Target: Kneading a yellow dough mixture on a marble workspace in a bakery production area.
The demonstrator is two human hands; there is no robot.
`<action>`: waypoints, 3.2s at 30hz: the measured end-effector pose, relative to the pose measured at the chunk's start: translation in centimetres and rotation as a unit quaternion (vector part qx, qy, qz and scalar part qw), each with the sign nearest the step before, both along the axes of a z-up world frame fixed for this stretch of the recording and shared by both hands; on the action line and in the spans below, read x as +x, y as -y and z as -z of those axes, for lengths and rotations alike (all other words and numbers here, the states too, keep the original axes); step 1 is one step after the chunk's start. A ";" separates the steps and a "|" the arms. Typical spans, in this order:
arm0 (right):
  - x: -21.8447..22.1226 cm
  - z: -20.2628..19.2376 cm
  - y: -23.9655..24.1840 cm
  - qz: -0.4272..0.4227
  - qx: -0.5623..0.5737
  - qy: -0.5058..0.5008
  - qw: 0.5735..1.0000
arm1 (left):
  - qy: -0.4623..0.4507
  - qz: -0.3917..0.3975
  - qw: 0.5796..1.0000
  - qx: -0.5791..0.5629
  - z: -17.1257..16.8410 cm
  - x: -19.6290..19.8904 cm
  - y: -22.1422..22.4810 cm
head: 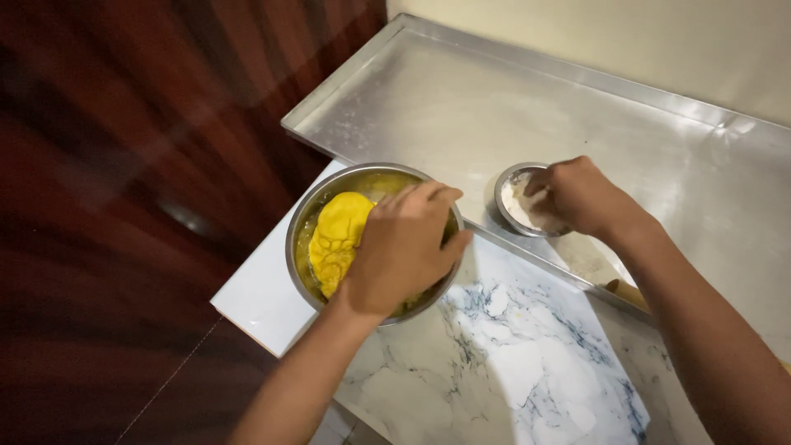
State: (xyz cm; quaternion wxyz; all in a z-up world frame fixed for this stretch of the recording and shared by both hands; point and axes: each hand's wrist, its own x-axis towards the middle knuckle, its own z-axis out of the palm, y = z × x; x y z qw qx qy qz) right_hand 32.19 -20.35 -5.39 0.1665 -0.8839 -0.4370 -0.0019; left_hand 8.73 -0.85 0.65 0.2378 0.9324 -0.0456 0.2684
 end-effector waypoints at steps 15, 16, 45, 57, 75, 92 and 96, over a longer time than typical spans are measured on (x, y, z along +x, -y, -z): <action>-0.1 -1.4 1.5 0.100 0.066 -0.031 0.992 | -0.062 0.019 0.987 -0.145 3.6 9.2 2.2; 0.0 -1.2 1.7 0.101 0.066 -0.031 0.992 | -0.063 0.020 0.987 -0.145 3.8 10.0 2.7; -6.4 0.4 0.9 0.141 0.519 -0.467 0.702 | -0.118 0.090 0.651 -0.744 6.5 17.5 12.8; -9.7 -1.3 1.2 0.025 0.586 -0.398 0.706 | 0.133 0.304 0.677 -0.657 8.4 17.6 12.8; -6.1 0.3 2.0 0.045 0.388 -0.021 0.920 | -0.003 0.389 0.485 -0.783 10.9 20.1 13.7; -9.8 -2.4 -1.6 -0.028 0.423 -0.177 0.888 | 0.141 0.335 0.709 -0.604 5.9 14.6 9.4; -13.4 -2.0 -5.0 -0.128 0.478 -0.220 0.841 | 0.110 0.224 0.823 -0.511 1.3 10.4 5.3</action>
